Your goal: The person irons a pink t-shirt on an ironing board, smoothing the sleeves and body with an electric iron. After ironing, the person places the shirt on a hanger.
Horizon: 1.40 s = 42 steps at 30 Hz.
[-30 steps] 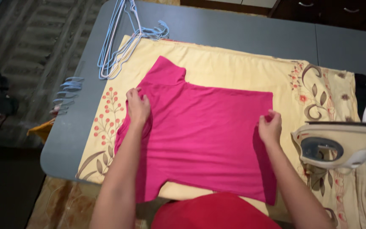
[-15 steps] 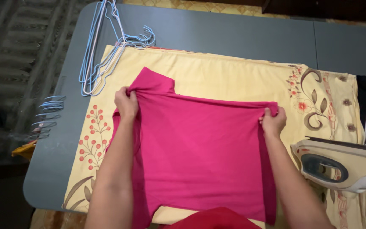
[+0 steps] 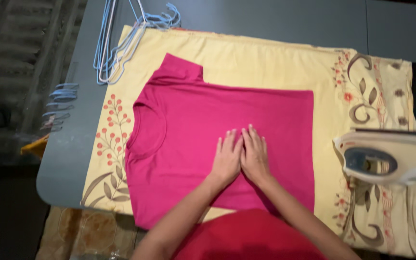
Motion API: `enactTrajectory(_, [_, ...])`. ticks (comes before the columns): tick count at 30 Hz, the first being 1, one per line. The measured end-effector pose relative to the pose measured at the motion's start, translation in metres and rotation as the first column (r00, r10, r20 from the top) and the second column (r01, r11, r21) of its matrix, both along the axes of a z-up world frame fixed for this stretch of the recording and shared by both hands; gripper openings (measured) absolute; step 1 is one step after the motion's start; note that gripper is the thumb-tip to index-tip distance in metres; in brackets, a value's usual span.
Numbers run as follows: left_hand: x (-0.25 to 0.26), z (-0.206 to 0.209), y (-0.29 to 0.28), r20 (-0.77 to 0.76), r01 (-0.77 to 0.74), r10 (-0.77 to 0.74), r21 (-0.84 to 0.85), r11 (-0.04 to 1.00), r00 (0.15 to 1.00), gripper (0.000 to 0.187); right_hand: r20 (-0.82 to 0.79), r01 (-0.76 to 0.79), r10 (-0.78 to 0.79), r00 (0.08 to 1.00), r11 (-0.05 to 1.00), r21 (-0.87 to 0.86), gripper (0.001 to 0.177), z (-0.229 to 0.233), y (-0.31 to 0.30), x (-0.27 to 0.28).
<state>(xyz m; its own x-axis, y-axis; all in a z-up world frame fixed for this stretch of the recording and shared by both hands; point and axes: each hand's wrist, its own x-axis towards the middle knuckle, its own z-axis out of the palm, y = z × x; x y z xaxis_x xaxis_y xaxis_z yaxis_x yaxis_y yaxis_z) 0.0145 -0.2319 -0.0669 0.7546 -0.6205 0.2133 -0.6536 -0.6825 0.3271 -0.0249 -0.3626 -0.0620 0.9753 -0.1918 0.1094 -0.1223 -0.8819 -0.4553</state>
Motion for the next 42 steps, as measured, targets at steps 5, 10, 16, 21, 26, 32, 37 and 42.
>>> enactTrajectory(5, [-0.022,0.005,0.066,-0.088,-0.081,0.089,0.091,0.993,0.992,0.073,-0.169,0.020,-0.033,0.985,0.996,-0.081,0.068,0.005,-0.007,-0.084])
enactTrajectory(10, [0.008,0.020,0.171,-0.047,-0.309,0.325,0.205,0.929,0.945,0.085,-0.168,0.212,-0.243,0.955,0.959,-0.186,0.077,0.008,-0.038,-0.149])
enactTrajectory(16, [0.040,0.021,0.221,-0.144,-0.522,0.591,0.338,0.783,0.794,0.087,-0.031,0.442,-0.442,0.896,0.897,-0.018,0.070,0.004,-0.069,-0.194])
enactTrajectory(21, [0.019,0.019,0.164,-0.005,-0.485,0.495,0.193,0.853,0.869,0.095,0.131,0.522,-0.830,0.542,0.454,0.722,0.071,-0.009,-0.111,-0.190])
enactTrajectory(26, [-0.034,0.027,0.072,-0.159,-0.146,0.203,0.314,0.938,0.966,0.092,0.458,0.187,-0.742,0.489,0.602,0.776,0.070,-0.018,-0.202,-0.170])
enactTrajectory(32, [-0.055,0.043,0.029,-0.254,0.103,-0.003,0.382,0.918,0.967,0.091,0.415,0.324,-0.763,0.496,0.606,0.727,0.049,-0.007,-0.223,-0.154])
enactTrajectory(37, [-0.034,0.051,0.042,-0.292,0.117,0.011,0.415,0.903,0.956,0.083,0.367,0.437,-0.638,0.677,0.749,0.498,0.042,0.077,-0.170,-0.155])
enactTrajectory(42, [0.001,0.043,0.076,-0.252,-0.075,0.226,0.495,0.866,0.941,0.083,-0.221,0.520,-0.473,0.853,0.808,0.278,0.043,0.167,-0.128,-0.126])
